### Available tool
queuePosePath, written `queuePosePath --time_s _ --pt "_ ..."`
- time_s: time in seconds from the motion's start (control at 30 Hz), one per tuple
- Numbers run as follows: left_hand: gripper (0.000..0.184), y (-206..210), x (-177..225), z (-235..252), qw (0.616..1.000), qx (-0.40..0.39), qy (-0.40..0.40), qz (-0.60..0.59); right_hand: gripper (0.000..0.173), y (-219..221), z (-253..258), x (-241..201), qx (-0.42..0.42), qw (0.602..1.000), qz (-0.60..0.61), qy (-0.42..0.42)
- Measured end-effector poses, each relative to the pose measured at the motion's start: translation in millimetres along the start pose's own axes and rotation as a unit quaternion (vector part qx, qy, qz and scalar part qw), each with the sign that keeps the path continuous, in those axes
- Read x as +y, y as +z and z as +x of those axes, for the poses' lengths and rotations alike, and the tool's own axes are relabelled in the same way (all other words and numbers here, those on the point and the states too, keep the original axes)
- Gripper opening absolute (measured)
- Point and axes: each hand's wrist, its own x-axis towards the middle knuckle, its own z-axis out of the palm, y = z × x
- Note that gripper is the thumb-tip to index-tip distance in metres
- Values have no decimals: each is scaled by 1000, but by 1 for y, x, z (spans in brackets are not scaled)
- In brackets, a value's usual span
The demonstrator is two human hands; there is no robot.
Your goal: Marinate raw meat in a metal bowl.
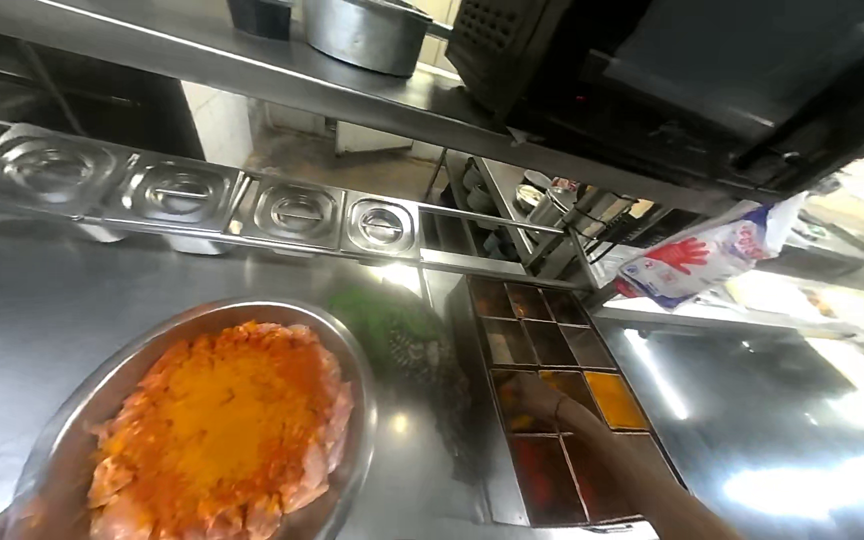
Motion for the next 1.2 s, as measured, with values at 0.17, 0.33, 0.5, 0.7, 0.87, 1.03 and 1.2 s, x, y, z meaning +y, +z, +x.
queuePosePath --time_s 0.17,0.33,0.5,0.7,0.87,1.03,1.2 --pt "28 59 120 -25 989 54 -131 40 32 -42 -39 -9 68 983 152 -72" --pt "28 61 122 -26 989 83 -120 34 20 -91 -85 -143 100 951 181 -229" --pt "25 58 117 -27 989 81 -121 12 13 -88 -107 -295 140 893 -56 -423" --pt "25 61 120 -30 985 90 -145 -1 16 -86 -112 -359 336 784 -195 -485" --pt "26 60 119 -31 986 86 -145 8 26 -63 -111 -389 438 700 -56 -562" --pt "26 62 118 -33 987 87 -137 2 85 -36 -111 -385 128 862 -116 -476" --pt "28 63 120 -36 989 76 -125 10 91 -42 -95 -329 107 872 2 -477"
